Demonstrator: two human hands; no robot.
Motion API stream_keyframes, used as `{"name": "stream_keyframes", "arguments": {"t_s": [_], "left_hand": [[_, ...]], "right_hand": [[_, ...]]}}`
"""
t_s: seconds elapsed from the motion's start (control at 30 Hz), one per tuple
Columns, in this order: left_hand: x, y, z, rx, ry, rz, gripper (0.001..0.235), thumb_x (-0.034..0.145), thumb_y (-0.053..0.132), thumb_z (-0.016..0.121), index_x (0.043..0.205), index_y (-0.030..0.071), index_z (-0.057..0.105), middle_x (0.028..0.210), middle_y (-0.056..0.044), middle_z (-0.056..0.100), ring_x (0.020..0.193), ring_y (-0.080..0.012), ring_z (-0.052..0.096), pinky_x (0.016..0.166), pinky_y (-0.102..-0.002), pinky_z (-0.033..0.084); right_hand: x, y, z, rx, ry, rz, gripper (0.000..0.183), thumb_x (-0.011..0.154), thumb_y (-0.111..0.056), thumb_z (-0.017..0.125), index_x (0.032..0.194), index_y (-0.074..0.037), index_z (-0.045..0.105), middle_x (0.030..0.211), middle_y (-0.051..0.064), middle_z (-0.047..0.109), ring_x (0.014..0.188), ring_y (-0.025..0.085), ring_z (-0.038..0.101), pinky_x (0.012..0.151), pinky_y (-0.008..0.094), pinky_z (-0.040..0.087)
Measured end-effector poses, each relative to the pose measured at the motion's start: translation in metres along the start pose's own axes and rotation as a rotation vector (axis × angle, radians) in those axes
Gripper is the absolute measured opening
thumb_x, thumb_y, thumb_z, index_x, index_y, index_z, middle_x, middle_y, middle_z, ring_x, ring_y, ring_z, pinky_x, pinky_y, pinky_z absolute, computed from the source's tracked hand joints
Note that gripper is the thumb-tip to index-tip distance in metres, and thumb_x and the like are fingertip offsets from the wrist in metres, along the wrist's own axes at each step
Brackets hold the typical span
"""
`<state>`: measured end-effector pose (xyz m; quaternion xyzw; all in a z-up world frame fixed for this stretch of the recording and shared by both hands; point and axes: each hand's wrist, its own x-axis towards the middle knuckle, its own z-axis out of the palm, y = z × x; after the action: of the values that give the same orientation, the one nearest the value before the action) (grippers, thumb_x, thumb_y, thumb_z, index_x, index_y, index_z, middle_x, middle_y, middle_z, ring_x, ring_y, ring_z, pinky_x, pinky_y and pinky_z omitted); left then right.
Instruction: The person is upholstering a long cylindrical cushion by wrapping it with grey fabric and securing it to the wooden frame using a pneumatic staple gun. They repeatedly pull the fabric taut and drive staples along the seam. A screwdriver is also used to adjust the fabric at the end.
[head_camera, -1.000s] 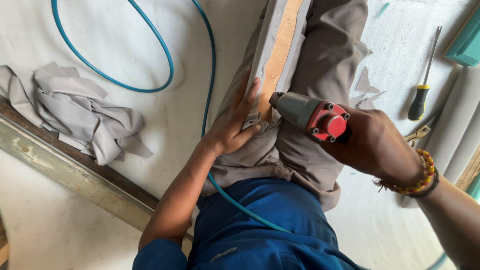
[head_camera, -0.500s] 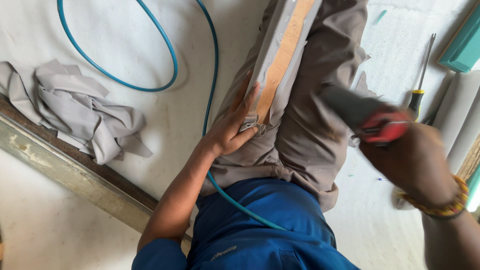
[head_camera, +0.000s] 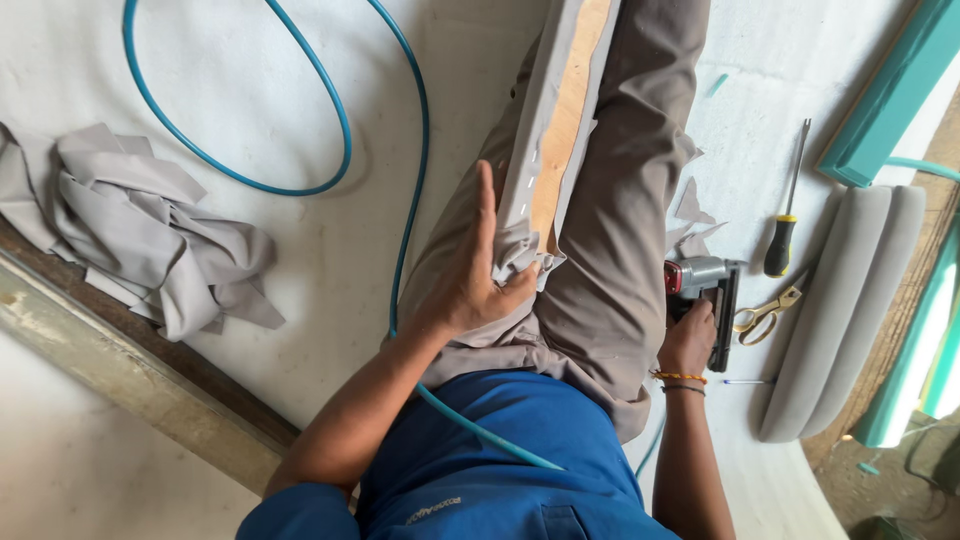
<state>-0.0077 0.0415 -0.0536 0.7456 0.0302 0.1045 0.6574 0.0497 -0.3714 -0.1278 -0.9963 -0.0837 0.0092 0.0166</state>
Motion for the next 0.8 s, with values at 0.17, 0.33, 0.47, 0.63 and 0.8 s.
{"name": "stream_keyframes", "arguments": {"t_s": [0.17, 0.33, 0.47, 0.63, 0.8], "left_hand": [[-0.014, -0.010, 0.030, -0.383, 0.100, -0.296, 0.100, 0.092, 0.014, 0.068, 0.164, -0.004, 0.002, 0.163, -0.029, 0.037, 0.143, -0.0372, 0.050, 0.118, -0.040, 0.045], [-0.024, -0.015, 0.039, -0.235, 0.103, -0.112, 0.089, 0.100, 0.011, 0.065, 0.166, -0.003, 0.007, 0.162, -0.030, 0.041, 0.149, -0.0371, 0.048, 0.122, -0.041, 0.043], [-0.024, -0.013, 0.031, -0.055, 0.036, -0.166, 0.090, 0.101, 0.010, 0.065, 0.165, -0.003, 0.004, 0.161, -0.035, 0.034, 0.149, -0.0433, 0.043, 0.121, -0.045, 0.041], [-0.021, -0.005, 0.024, 0.030, -0.015, -0.108, 0.099, 0.094, 0.011, 0.071, 0.165, -0.001, 0.003, 0.161, -0.033, 0.036, 0.148, -0.0459, 0.044, 0.122, -0.047, 0.040], [-0.020, -0.003, 0.019, 0.015, -0.036, -0.143, 0.101, 0.092, 0.009, 0.071, 0.165, 0.000, 0.003, 0.166, -0.032, 0.030, 0.153, -0.0448, 0.039, 0.124, -0.046, 0.040]], "right_hand": [[0.047, -0.095, -0.111, 0.464, -0.028, -0.059, 0.016, 0.104, -0.013, 0.066, 0.110, 0.002, 0.066, 0.086, 0.013, 0.065, 0.070, 0.024, 0.059, 0.064, 0.039, 0.048], [0.075, -0.222, -0.159, 0.749, -0.572, -0.203, 0.033, 0.103, -0.031, 0.058, 0.105, -0.001, 0.071, 0.072, 0.010, 0.070, 0.059, 0.014, 0.062, 0.056, 0.032, 0.048], [0.088, -0.262, -0.161, 0.660, -0.676, -0.330, 0.045, 0.100, -0.041, 0.066, 0.086, 0.002, 0.067, 0.065, 0.011, 0.061, 0.057, 0.014, 0.056, 0.056, 0.032, 0.046], [0.077, -0.253, -0.146, 0.886, -0.767, -0.171, 0.038, 0.103, -0.036, 0.062, 0.089, -0.001, 0.066, 0.066, 0.001, 0.052, 0.063, 0.006, 0.045, 0.055, 0.029, 0.041], [0.065, -0.245, -0.134, 1.126, -0.824, -0.056, 0.032, 0.103, -0.032, 0.063, 0.092, -0.002, 0.066, 0.075, -0.005, 0.053, 0.071, 0.003, 0.046, 0.059, 0.024, 0.040]]}}
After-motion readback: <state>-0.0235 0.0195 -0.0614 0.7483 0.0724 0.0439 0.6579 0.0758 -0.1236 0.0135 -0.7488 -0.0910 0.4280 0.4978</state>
